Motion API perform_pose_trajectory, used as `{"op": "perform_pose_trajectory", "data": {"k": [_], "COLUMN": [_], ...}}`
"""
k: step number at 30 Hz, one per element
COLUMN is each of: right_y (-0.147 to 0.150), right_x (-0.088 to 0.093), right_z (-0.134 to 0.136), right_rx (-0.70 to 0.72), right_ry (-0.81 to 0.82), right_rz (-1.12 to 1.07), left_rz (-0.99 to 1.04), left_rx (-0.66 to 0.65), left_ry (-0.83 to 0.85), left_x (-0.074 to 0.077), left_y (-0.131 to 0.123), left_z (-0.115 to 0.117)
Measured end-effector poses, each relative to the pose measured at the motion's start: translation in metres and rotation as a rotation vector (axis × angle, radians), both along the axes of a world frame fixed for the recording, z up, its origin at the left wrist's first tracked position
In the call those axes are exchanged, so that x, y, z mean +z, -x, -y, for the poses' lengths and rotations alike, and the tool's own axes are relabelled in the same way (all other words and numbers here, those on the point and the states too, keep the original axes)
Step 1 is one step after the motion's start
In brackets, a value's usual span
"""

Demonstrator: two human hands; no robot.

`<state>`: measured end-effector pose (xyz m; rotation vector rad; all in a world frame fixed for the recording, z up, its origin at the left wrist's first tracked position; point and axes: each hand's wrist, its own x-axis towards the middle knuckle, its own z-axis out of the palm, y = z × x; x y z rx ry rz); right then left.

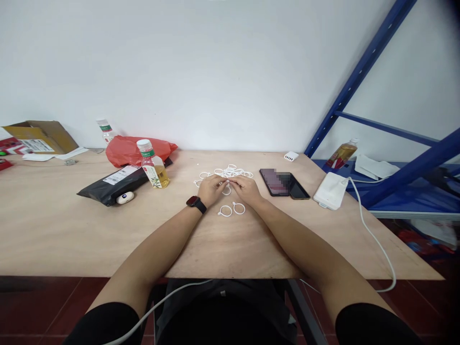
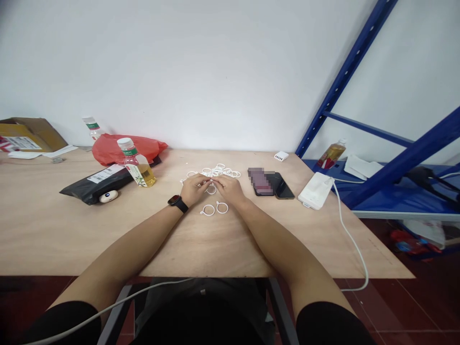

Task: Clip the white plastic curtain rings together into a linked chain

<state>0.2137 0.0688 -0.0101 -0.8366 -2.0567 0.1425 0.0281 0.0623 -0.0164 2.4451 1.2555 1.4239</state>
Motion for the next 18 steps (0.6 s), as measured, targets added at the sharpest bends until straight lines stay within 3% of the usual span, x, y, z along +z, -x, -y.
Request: {"op": "perform_pose_trajectory", "data": {"k": [18], "right_y": [0.0013], "right_x": [0.0021], "right_z": [0.0064], "right_rx": [-0.076], "right_ry": [0.026], "right_rz": [-0.009], "left_rz": [-0.049], "left_rx": [-0.033], "left_ry": [-0.014], "left_x": [0.0063], "left_y": [-0.0001], "left_z": [0.0042]}}
